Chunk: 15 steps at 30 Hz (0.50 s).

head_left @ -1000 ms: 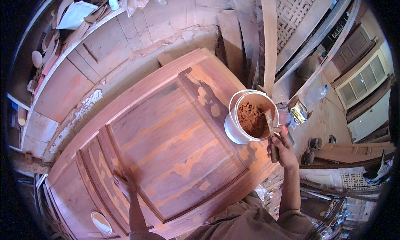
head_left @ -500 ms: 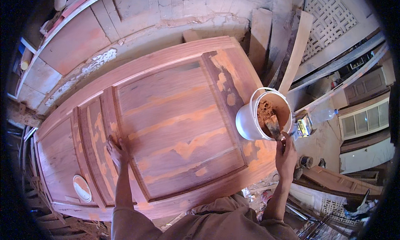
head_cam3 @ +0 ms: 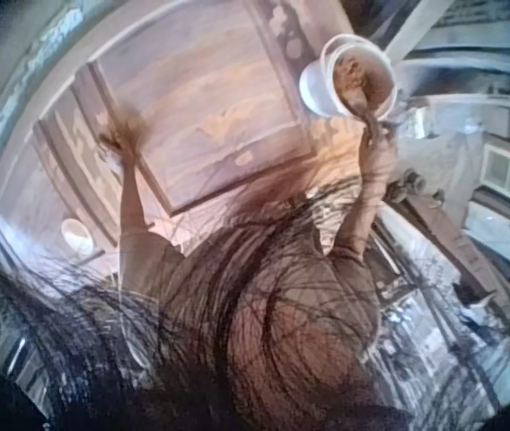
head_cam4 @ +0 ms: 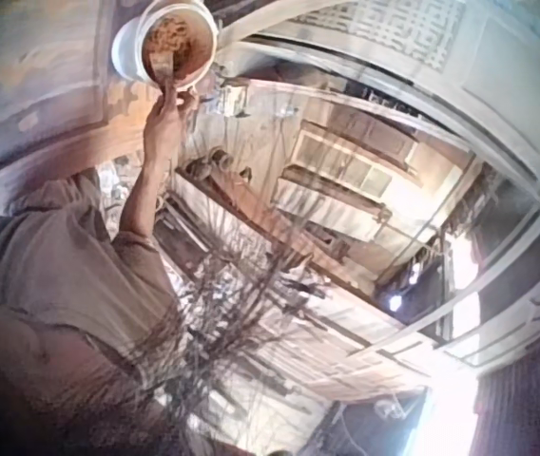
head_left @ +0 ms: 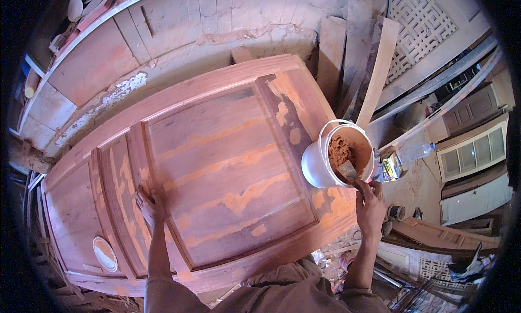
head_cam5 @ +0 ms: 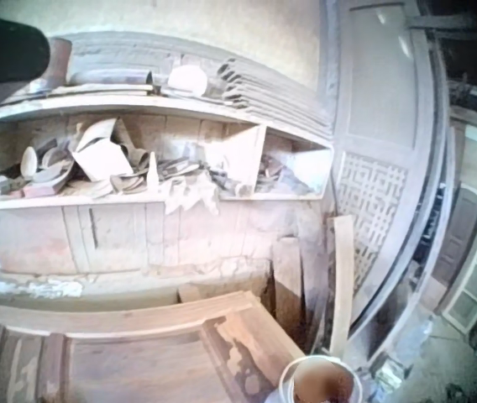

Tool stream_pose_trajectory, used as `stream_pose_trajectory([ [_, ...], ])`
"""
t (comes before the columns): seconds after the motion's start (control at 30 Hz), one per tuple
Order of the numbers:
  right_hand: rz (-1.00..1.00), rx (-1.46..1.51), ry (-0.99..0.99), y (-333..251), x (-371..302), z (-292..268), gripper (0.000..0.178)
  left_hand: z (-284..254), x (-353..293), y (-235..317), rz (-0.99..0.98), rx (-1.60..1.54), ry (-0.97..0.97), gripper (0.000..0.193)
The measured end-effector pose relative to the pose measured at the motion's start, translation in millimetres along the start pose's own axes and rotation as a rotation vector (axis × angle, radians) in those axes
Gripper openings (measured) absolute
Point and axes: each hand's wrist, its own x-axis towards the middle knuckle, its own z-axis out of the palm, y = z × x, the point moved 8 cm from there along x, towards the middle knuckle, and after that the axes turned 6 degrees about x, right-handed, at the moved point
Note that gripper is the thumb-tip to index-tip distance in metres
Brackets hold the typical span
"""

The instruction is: The person applies wood filler to a wooden door using a putty knife, repeatedly dipping the tool into a bucket of filler and spreading it over gaps and imperfections on the door surface.

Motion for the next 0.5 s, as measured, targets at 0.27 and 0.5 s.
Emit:
stream_pose_trajectory([
  [0.27, -0.061, 0.065, -0.047, -3.2, 9.2, 4.5, 0.035, -15.9, -1.2, 2.0, -0.049, -0.028, -0.016, 0.056],
  [0.5, 0.719, 1.274, 0.023, 21.2, -21.2, 28.3, 0.053, -6.1, 4.6, -1.8, -0.026, -0.017, -0.012, 0.057],
])
